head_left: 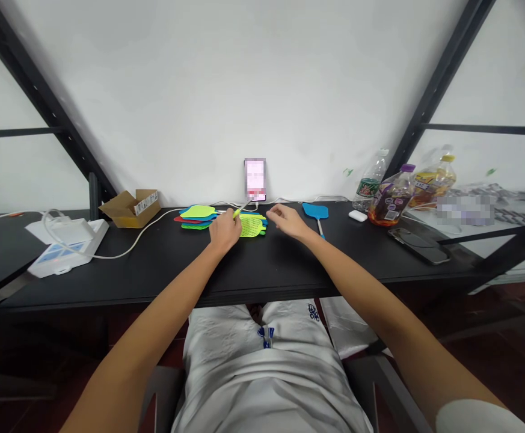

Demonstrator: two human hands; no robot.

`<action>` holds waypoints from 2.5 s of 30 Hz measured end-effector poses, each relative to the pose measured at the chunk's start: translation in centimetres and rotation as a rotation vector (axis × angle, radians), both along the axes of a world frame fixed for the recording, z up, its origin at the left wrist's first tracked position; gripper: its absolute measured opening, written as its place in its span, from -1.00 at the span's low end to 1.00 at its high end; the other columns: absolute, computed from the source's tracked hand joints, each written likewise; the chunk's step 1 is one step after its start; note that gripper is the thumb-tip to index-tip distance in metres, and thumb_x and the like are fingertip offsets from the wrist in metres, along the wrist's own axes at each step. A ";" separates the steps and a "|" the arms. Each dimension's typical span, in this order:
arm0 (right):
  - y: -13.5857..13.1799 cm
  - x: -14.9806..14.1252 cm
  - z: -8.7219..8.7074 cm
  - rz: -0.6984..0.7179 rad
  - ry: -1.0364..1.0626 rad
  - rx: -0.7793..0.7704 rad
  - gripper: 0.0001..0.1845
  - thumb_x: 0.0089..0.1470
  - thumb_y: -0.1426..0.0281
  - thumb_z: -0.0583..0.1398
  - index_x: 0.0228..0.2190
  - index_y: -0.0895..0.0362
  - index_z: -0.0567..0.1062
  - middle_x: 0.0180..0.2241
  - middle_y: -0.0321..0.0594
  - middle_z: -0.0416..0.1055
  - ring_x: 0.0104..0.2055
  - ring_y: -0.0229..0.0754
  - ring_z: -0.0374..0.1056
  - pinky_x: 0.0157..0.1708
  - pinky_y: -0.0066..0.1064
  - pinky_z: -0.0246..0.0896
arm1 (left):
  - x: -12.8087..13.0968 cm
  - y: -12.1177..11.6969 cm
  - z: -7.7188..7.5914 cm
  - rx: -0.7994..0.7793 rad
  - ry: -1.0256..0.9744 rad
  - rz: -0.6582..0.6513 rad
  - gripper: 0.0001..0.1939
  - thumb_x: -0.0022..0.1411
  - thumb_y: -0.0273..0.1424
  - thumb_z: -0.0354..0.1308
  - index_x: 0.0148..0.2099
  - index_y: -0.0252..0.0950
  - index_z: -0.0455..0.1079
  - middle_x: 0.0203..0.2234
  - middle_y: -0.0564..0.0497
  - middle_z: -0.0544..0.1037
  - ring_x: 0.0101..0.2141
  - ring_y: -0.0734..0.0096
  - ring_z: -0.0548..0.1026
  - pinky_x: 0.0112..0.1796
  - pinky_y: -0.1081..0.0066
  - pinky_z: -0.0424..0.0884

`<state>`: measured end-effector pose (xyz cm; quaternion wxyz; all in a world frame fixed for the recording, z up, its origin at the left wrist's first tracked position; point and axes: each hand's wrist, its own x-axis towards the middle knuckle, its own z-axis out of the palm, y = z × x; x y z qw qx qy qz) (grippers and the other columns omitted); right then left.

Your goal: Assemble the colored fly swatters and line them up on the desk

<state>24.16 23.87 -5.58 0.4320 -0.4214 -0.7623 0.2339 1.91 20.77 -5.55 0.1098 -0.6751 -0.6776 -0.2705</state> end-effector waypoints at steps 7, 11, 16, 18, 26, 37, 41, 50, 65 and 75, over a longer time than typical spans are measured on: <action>0.0 -0.2 -0.6 0.167 -0.334 0.125 -0.77 0.11 0.25 0.28 -0.22 0.08 0.64 -0.32 -0.20 0.51 -0.34 -0.20 0.36 -0.27 -0.38 0.21 | -1.0 0.6 -0.3 -0.118 -0.063 0.124 -0.74 0.32 -0.27 0.01 -0.18 -0.32 0.45 -0.27 -0.34 0.59 -0.25 -0.11 0.58 -0.33 0.18 0.38; 0.0 -0.2 -0.4 0.167 -0.339 0.107 -0.76 0.09 0.23 0.29 -0.24 0.09 0.64 -0.31 -0.21 0.55 -0.34 -0.20 0.37 -0.29 -0.38 0.19 | -0.9 0.7 -0.6 -0.143 -0.063 0.107 -0.70 0.31 -0.24 0.01 -0.24 -0.32 0.48 -0.27 -0.35 0.60 -0.24 -0.10 0.58 -0.33 0.19 0.39; -0.2 -0.3 -0.4 0.169 -0.311 0.082 -0.82 0.09 0.25 0.28 -0.34 0.11 0.59 -0.36 -0.25 0.54 -0.37 -0.23 0.36 -0.32 -0.40 0.18 | -0.7 0.8 -0.7 -0.089 -0.057 0.034 -0.69 0.35 -0.22 -0.02 -0.24 -0.28 0.47 -0.30 -0.28 0.60 -0.26 -0.03 0.57 -0.34 0.24 0.36; -0.2 -0.3 -0.4 0.133 -0.276 0.053 -0.82 0.08 0.26 0.28 -0.38 0.12 0.54 -0.38 -0.25 0.53 -0.38 -0.23 0.37 -0.34 -0.41 0.18 | -0.5 0.7 -0.6 -0.040 -0.053 -0.015 -0.70 0.38 -0.22 -0.03 -0.21 -0.27 0.45 -0.31 -0.25 0.60 -0.25 0.00 0.56 -0.34 0.27 0.33; -0.4 0.0 -0.1 0.111 -0.081 -0.015 -0.38 -0.09 0.18 0.39 -0.04 0.13 0.35 -0.47 -0.34 0.49 -0.43 -0.20 0.39 -0.40 -0.42 0.18 | -0.1 0.4 -0.2 0.150 -0.052 -0.209 -0.71 0.45 -0.23 -0.09 -0.22 -0.25 0.36 -0.38 -0.14 0.57 -0.31 0.15 0.54 -0.32 0.32 0.23; -0.2 0.5 0.6 0.040 -0.228 0.131 -0.73 0.04 0.20 0.27 -0.47 0.13 0.38 -0.59 -0.40 0.30 -0.52 -0.29 0.17 -0.49 -0.44 -0.06 | -0.4 0.4 -0.1 0.263 -0.124 -0.246 -0.68 0.49 -0.22 -0.17 -0.23 -0.25 0.30 -0.47 -0.08 0.49 -0.38 0.19 0.50 -0.36 0.34 0.20; 0.0 0.7 0.6 -0.152 -0.213 0.206 -0.80 0.14 0.26 0.17 -0.38 0.15 0.47 -0.46 -0.23 0.45 -0.45 -0.20 0.28 -0.44 -0.40 0.03 | -0.5 0.3 0.0 0.284 -0.182 -0.246 -0.72 0.49 -0.23 -0.17 -0.03 -0.26 0.29 -0.38 -0.08 0.53 -0.31 0.17 0.51 -0.34 0.35 0.22; -0.2 0.7 1.7 -0.248 0.428 0.151 -0.63 0.18 0.09 0.15 -0.38 0.16 0.46 -0.50 -0.22 0.51 -0.54 -0.23 0.37 -0.45 -0.41 0.24 | -0.3 0.1 0.0 0.067 -0.042 -0.270 -0.70 0.47 -0.20 -0.15 -0.18 -0.20 0.34 -0.45 -0.03 0.52 -0.37 0.21 0.49 -0.40 0.36 0.11; 0.1 0.5 1.9 -0.166 0.581 0.177 -0.51 0.14 -0.04 0.17 -0.39 0.16 0.48 -0.61 -0.28 0.45 -0.59 -0.28 0.34 -0.51 -0.45 0.23 | -0.1 -0.1 0.1 0.006 -0.002 -0.298 -0.76 0.44 -0.26 -0.09 -0.26 -0.20 0.30 -0.43 -0.04 0.52 -0.36 0.21 0.48 -0.42 0.35 0.05; 0.0 0.5 1.9 -0.132 0.608 0.175 -0.50 0.13 -0.05 0.19 -0.41 0.16 0.50 -0.66 -0.28 0.41 -0.61 -0.28 0.32 -0.53 -0.46 0.21 | -0.2 0.1 -0.1 0.004 0.024 -0.296 -0.76 0.45 -0.27 -0.10 -0.28 -0.20 0.26 -0.44 -0.04 0.51 -0.37 0.21 0.48 -0.43 0.35 0.04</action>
